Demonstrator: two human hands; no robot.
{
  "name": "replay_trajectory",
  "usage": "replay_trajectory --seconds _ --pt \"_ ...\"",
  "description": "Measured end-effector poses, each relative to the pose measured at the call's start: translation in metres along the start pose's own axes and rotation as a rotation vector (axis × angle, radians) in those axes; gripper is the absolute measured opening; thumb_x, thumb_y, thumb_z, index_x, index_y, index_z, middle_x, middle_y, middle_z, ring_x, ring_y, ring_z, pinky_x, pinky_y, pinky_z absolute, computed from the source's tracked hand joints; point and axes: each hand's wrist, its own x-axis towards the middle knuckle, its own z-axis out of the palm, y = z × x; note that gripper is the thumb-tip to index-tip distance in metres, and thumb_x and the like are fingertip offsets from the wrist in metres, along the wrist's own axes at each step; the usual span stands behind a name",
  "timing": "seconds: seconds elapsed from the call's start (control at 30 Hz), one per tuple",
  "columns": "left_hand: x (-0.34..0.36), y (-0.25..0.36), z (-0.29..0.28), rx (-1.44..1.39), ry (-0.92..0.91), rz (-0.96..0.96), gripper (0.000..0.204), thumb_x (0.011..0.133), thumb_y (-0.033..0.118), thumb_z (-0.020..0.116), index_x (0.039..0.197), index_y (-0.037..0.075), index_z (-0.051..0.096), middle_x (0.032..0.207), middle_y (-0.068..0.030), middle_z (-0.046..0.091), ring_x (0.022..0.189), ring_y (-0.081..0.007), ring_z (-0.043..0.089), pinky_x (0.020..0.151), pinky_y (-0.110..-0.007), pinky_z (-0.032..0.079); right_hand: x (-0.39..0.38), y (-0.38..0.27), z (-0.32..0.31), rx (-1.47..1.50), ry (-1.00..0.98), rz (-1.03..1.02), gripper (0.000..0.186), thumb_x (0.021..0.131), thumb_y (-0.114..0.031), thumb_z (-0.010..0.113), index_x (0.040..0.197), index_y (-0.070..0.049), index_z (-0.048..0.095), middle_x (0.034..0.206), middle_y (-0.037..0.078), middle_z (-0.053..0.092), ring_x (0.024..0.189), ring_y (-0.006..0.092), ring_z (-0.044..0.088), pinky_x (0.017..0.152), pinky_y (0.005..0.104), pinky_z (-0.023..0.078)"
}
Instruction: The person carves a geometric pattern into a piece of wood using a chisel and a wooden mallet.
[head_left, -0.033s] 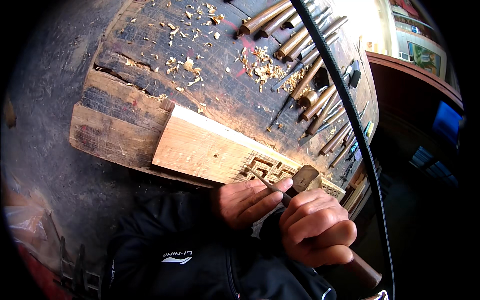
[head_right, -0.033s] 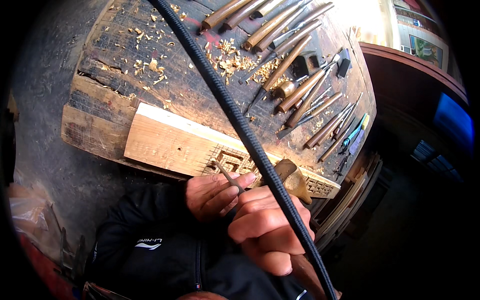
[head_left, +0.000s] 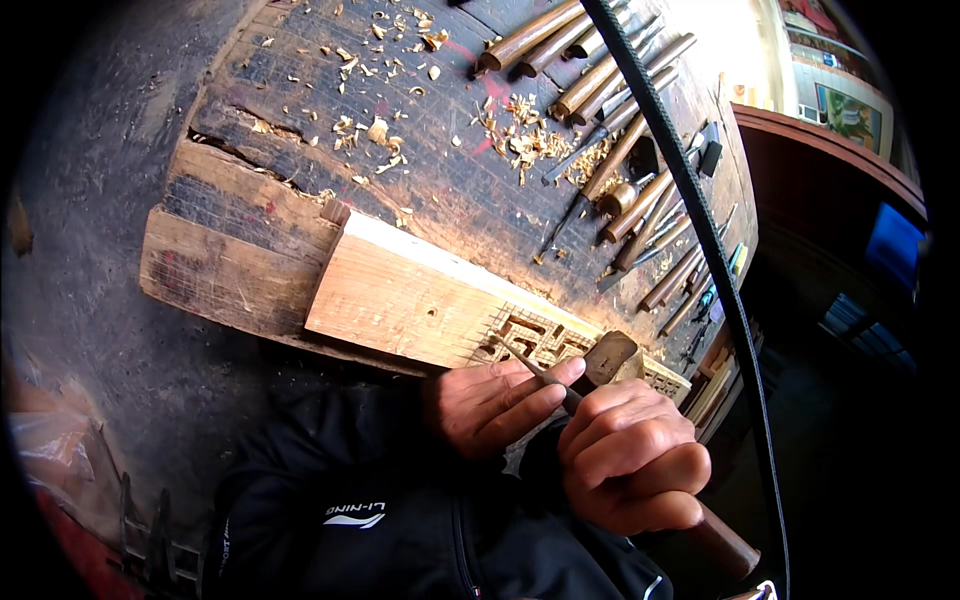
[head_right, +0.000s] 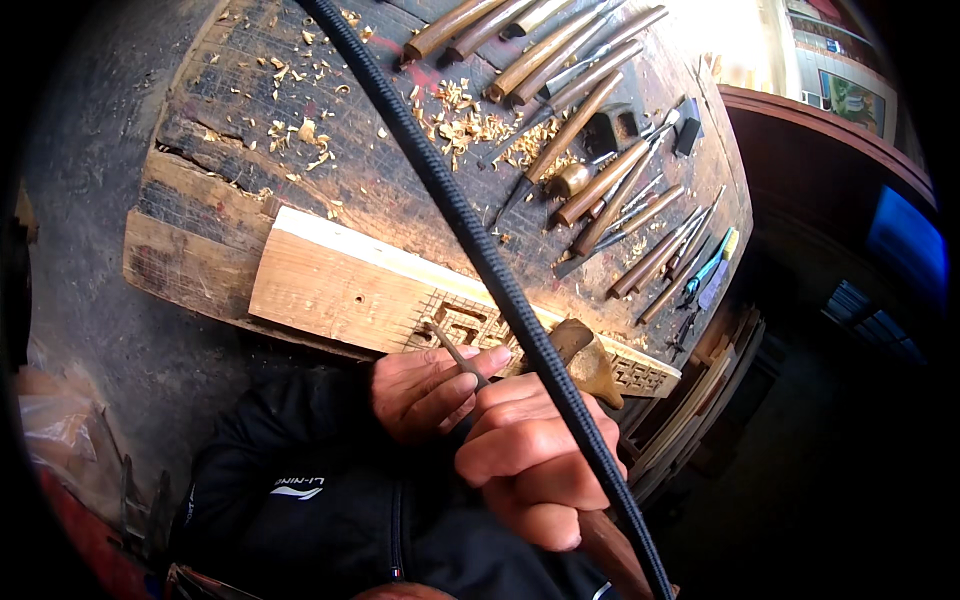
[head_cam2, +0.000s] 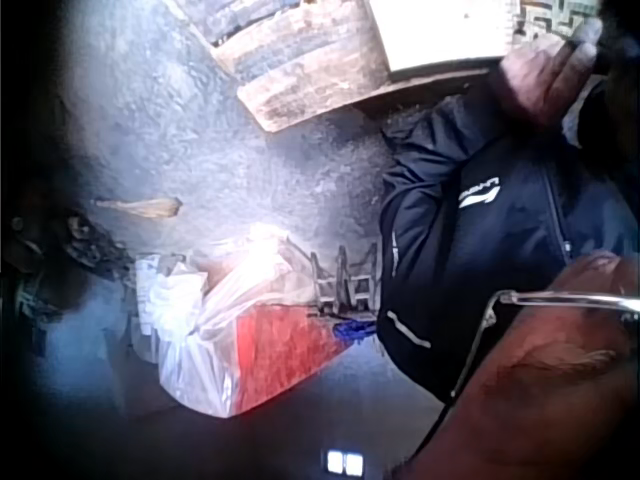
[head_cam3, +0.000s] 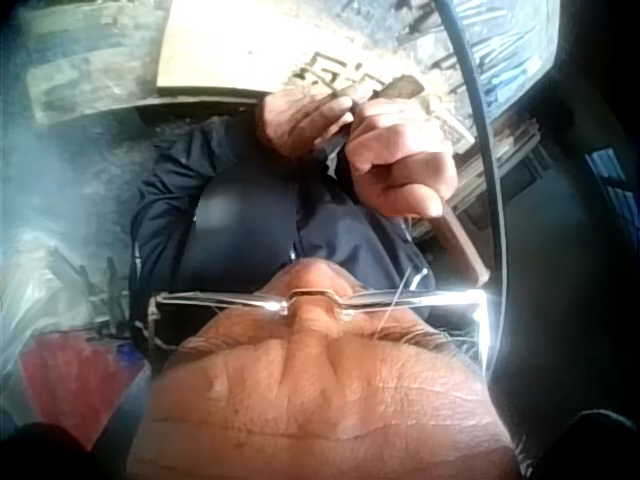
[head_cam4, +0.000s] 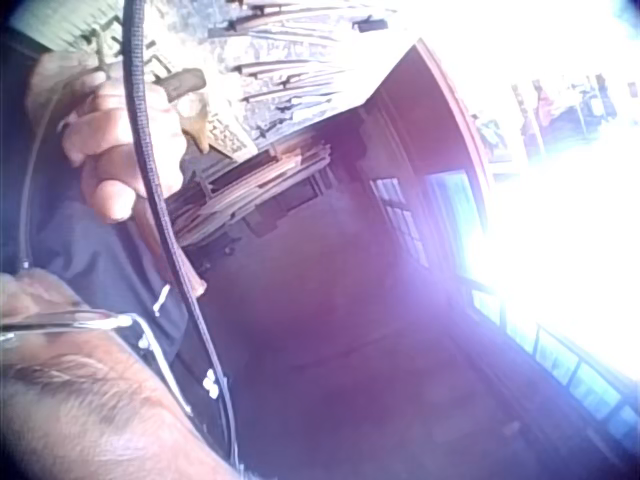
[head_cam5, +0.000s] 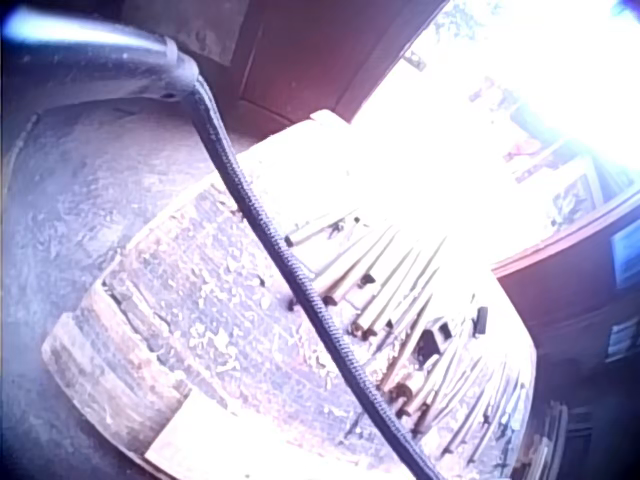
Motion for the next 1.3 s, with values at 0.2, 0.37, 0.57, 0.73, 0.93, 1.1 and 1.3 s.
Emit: replay_trajectory --seconds 0.2,0.37,0.57,0.73,0.93,1.1,1.3 --pt "0.013 0.006 -0.016 0.092 -0.141 -0.055 0.055 0.104 0.000 0.065 0.155 -0.017 0.052 0.136 -0.0341 0.076 0.083 -0.0227 0.079 0.071 -0.033 0.064 -0.006 0.008 0.003 -0.005 -0.108 -0.030 0.052 0.123 -0.043 0.049 0.085 -0.008 0.044 0.059 0.006 0.060 0.037 0.0105 0.046 0.035 0.0254 0.039" --pt "0.007 0.008 -0.008 0.012 -0.187 -0.170 0.049 0.104 0.003 0.067 0.147 -0.020 0.061 0.129 -0.0251 0.079 0.073 -0.0164 0.072 0.065 -0.030 0.058 -0.001 0.012 -0.007 0.118 -0.117 -0.003 0.050 0.123 -0.037 0.052 0.083 -0.008 0.045 0.059 0.008 0.062 0.036 0.0123 0.048 0.036 0.0277 0.036" --pt "0.007 0.000 -0.003 0.093 -0.145 -0.052 0.046 0.104 0.003 0.067 0.147 -0.014 0.062 0.139 -0.0280 0.076 0.085 -0.0225 0.079 0.078 -0.036 0.066 0.016 0.000 -0.027 0.167 -0.297 -0.041 0.057 0.119 -0.040 0.062 0.073 -0.010 0.049 0.060 0.010 0.064 0.040 0.0147 0.052 0.038 0.0280 0.037" --pt "0.007 0.003 -0.002 0.100 -0.118 -0.027 0.051 0.101 -0.001 0.070 0.149 -0.011 0.059 0.146 -0.0303 0.073 0.092 -0.0258 0.082 0.085 -0.039 0.068 0.025 -0.017 -0.036 0.220 -0.356 0.008 0.065 0.114 -0.045 0.069 0.065 -0.006 0.052 0.067 0.020 0.069 0.047 0.0205 0.061 0.041 0.0297 0.042" --pt "0.005 0.002 -0.004 0.055 -0.095 -0.032 0.053 0.099 -0.004 0.069 0.150 -0.015 0.059 0.144 -0.0321 0.073 0.091 -0.0237 0.082 0.084 -0.036 0.068 0.021 -0.015 -0.037 0.258 -0.300 0.041 0.067 0.110 -0.064 0.069 0.075 -0.008 0.057 0.064 0.011 0.070 0.038 0.0156 0.055 0.040 0.0258 0.043" --pt "0.007 0.003 -0.002 0.104 -0.071 -0.038 0.049 0.098 -0.004 0.069 0.145 -0.017 0.062 0.142 -0.0307 0.075 0.093 -0.0233 0.083 0.082 -0.034 0.067 0.022 -0.008 -0.037 0.269 -0.330 0.056 0.070 0.110 -0.066 0.066 0.072 -0.009 0.056 0.063 0.011 0.068 0.038 0.0156 0.054 0.040 0.0254 0.042" --pt "0.010 0.003 -0.005 0.156 -0.086 -0.044 0.048 0.097 -0.005 0.068 0.143 -0.019 0.063 0.138 -0.0298 0.077 0.089 -0.0219 0.082 0.079 -0.032 0.067 0.027 -0.003 -0.036 0.292 -0.369 0.090 0.071 0.110 -0.067 0.065 0.070 -0.009 0.054 0.061 0.012 0.067 0.038 0.0154 0.053 0.039 0.0249 0.040"
